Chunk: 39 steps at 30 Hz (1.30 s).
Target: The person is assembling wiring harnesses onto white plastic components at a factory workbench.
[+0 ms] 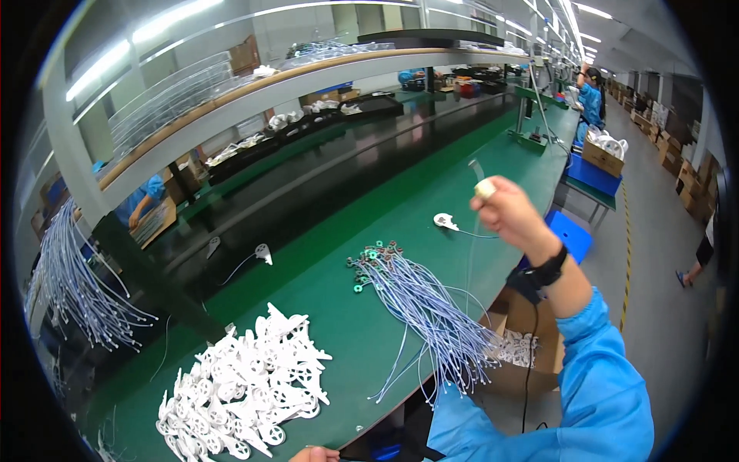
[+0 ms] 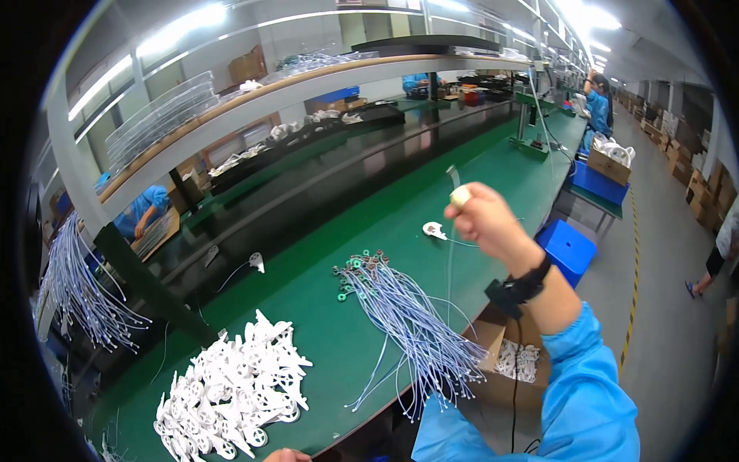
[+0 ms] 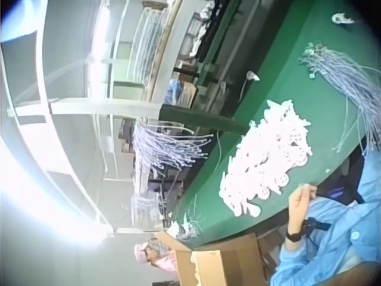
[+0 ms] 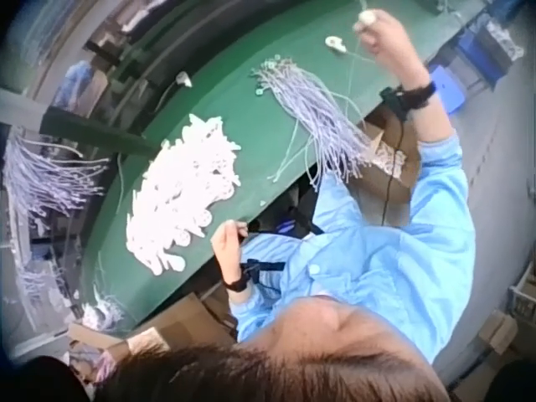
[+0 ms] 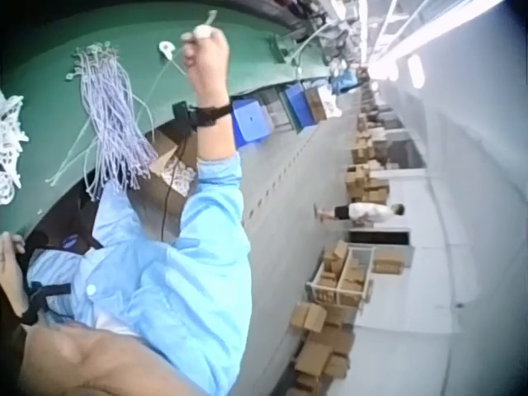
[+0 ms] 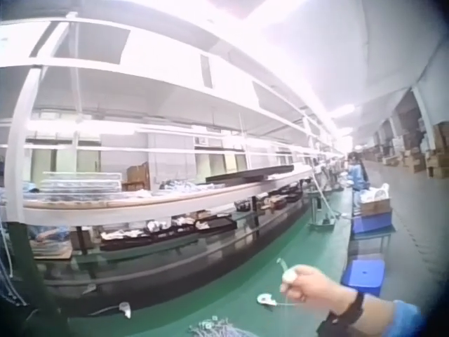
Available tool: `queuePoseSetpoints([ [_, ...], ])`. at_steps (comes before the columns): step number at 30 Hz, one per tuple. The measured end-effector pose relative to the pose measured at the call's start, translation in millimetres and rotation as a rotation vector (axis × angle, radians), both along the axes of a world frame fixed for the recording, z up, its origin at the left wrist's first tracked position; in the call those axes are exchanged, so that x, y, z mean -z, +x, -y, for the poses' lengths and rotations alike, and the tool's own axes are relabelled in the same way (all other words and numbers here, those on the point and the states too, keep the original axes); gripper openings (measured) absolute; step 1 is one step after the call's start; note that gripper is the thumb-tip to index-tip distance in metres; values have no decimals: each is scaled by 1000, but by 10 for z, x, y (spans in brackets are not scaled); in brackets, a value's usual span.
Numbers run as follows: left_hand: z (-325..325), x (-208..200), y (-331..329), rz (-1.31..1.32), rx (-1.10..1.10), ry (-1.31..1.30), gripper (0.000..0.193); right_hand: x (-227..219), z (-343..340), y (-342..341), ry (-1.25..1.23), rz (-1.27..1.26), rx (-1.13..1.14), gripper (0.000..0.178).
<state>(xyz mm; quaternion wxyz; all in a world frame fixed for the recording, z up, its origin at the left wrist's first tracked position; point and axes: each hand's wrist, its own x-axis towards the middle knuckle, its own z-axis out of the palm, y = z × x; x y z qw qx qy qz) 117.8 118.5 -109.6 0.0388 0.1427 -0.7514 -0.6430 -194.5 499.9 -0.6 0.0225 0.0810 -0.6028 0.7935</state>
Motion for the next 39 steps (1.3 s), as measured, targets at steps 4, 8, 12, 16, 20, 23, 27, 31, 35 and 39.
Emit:
queuePoseSetpoints([
  [4, -38, -13, -177, -35, 51, -48, 29, -426, -467, 632, -146, -425, 104, 9],
  [8, -98, -147, -371, -74, 110, -149, 23, -613, -686, 1242, -116, -680, 186, 13],
  [12, -12, -121, -412, -97, 117, -273, 21, -412, -538, 1566, -80, -802, 250, 17],
  [16, 213, 51, -507, -203, 201, -394, 20, -34, -664, 1819, 3, -757, 202, 22],
  [20, 315, -175, -665, -66, 94, -382, 14, 18, -884, 2124, -58, -691, 162, 24],
  [23, 491, -228, -981, -202, 120, -682, 17, 156, -763, 2116, -137, -624, 111, 27],
  [27, 414, -281, -1515, -8, 17, -1011, 30, 408, -296, 2192, -353, -419, -10, 30],
  [31, 449, -80, -1813, 353, -114, -1271, 44, 376, 272, 2212, -639, -210, -236, 17],
  [35, 507, 49, -1732, 207, -165, -1123, 35, 325, 555, 2151, -729, -267, -505, 20],
  [39, 440, -39, -1497, -22, -229, -865, 28, 245, 739, 2025, -758, -301, -583, 22],
])
